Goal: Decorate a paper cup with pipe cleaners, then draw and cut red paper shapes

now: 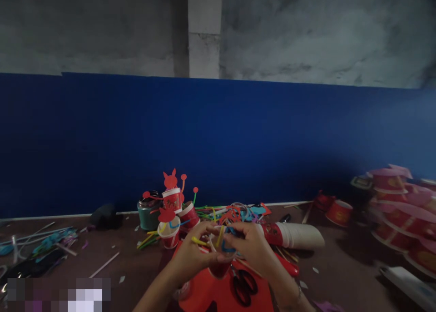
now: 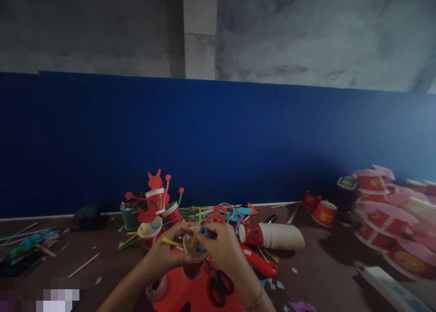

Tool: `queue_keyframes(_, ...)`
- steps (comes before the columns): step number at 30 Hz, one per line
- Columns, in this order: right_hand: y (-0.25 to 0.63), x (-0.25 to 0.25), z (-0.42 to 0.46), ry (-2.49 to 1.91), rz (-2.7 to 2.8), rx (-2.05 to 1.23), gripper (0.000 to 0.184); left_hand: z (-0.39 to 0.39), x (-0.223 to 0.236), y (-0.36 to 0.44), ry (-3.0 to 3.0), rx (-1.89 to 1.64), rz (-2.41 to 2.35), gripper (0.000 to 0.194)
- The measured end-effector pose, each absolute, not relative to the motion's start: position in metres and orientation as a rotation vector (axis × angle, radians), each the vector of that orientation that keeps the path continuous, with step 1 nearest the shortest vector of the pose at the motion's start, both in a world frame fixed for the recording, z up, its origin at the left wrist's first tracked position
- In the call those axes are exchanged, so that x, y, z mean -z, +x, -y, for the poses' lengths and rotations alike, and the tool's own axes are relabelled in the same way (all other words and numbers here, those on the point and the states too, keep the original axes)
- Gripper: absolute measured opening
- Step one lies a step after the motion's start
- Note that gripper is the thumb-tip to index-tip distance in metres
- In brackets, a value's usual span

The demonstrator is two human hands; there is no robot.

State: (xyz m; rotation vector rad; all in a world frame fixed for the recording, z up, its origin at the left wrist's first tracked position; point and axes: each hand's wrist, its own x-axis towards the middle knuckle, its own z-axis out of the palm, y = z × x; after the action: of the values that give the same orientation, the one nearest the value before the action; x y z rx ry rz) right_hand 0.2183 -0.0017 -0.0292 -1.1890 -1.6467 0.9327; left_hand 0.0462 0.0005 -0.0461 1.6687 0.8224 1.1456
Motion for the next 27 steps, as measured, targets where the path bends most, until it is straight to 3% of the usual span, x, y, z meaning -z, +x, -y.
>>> queue_keyframes(6,0.222,0.027,0.002,-1.162,1.737,-0.854,0.026,0.010,0.038,0.050,1.816,-1.063,-0.857,0.021)
queue_keyframes(10,0.224,0.034,0.001,-1.114,1.795,-0.960,0.033,0.012,0.041,0.049,1.853,-0.992,-0.765,0.023)
queue_keyframes(14,0.226,0.036,0.000,-1.103,1.779,-1.073,0.031,0.010,0.043,0.046,1.847,-0.997,-0.741,0.025)
queue_keyframes(16,0.227,0.034,-0.001,-1.120,1.751,-1.063,0.029,0.008,0.042,0.046,1.754,-1.029,-0.731,0.013)
queue_keyframes(21,0.229,0.025,-0.001,-1.098,1.626,-1.078,0.024,0.002,0.047,0.045,1.436,-1.046,-0.645,0.077)
queue_keyframes(27,0.232,0.028,-0.003,-1.116,1.554,-1.004,0.029,-0.002,0.072,0.058,1.312,-0.932,-0.657,0.076)
